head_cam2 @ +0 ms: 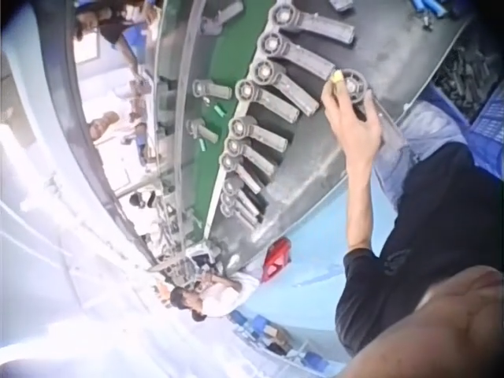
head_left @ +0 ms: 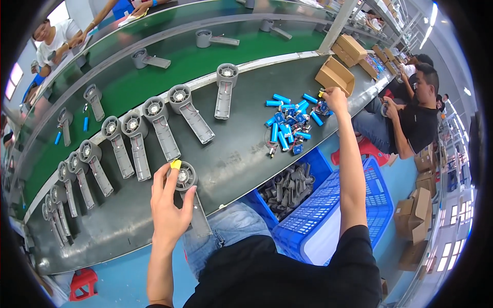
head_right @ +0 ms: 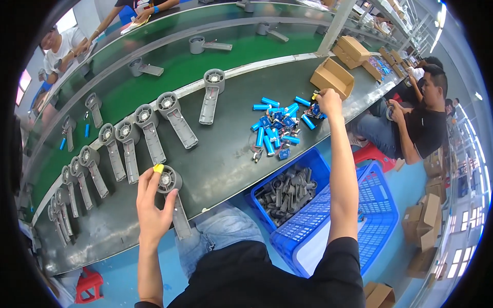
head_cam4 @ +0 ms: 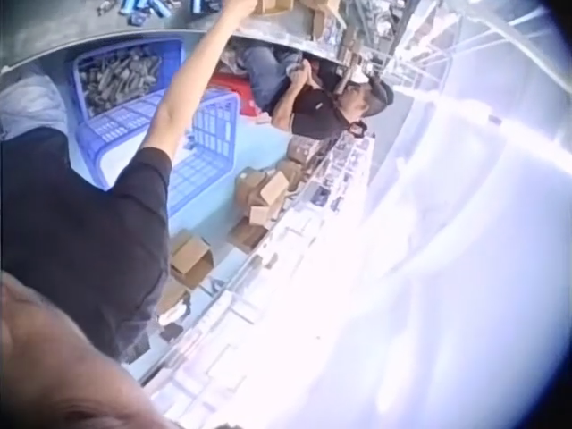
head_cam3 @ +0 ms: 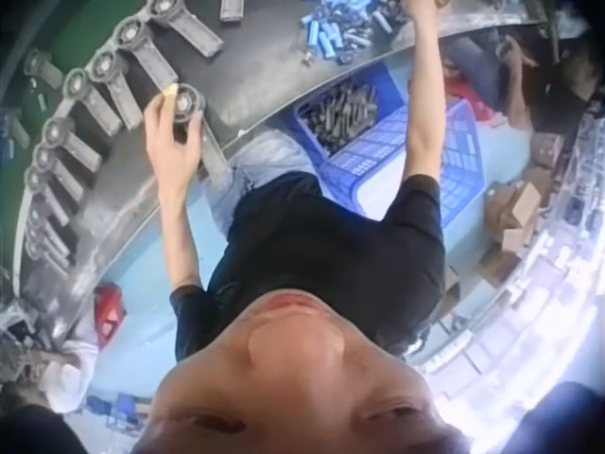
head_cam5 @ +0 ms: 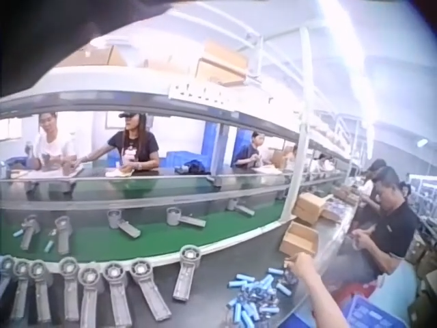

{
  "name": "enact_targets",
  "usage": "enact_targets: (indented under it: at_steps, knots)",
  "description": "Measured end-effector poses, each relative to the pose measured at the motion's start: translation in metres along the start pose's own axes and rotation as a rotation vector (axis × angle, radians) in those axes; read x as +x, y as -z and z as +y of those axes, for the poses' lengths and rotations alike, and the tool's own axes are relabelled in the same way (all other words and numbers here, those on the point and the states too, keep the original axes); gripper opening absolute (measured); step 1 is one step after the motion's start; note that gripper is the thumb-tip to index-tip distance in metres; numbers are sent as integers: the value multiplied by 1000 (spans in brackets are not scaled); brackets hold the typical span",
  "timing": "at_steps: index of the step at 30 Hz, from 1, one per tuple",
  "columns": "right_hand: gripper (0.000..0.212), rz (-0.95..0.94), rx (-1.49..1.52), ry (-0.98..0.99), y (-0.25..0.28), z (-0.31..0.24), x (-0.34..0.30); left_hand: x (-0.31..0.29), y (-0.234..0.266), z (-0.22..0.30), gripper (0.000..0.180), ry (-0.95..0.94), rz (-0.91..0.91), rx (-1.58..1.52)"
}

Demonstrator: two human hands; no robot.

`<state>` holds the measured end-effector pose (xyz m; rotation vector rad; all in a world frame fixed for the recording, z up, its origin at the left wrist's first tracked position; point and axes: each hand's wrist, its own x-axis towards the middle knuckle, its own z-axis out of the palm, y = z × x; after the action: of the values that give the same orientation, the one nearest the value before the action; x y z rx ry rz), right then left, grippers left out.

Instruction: The person assembles handheld electronic fans by hand, inserting lithium batteries into the portable fans and fitting plastic housing components together on a production line.

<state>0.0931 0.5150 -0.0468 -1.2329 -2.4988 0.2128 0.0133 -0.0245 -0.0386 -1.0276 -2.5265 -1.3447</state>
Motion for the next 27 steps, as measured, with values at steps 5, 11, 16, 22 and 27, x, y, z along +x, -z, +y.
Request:
enact_targets:
  at_steps: [5, 11, 16, 22, 27]
  knots:
    - [30, 160, 588, 124, 14, -27, -23, -3, 6, 4, 47, -4, 51, 123]
    - [28, 136, 960, 375, 36, -87, -71, 13, 12, 17, 34, -65, 172, 24]
    - [28, 42, 685, 334, 25, -101, -74, 17, 12, 27, 27, -130, 162, -5]
    - [27, -127, 1212, 338, 31, -138, -126, 14, 18, 24, 23, -89, 149, -39]
    - [26, -415, 1406, 438, 51, -195, -206, 24, 13, 34, 34, -136, 163, -381]
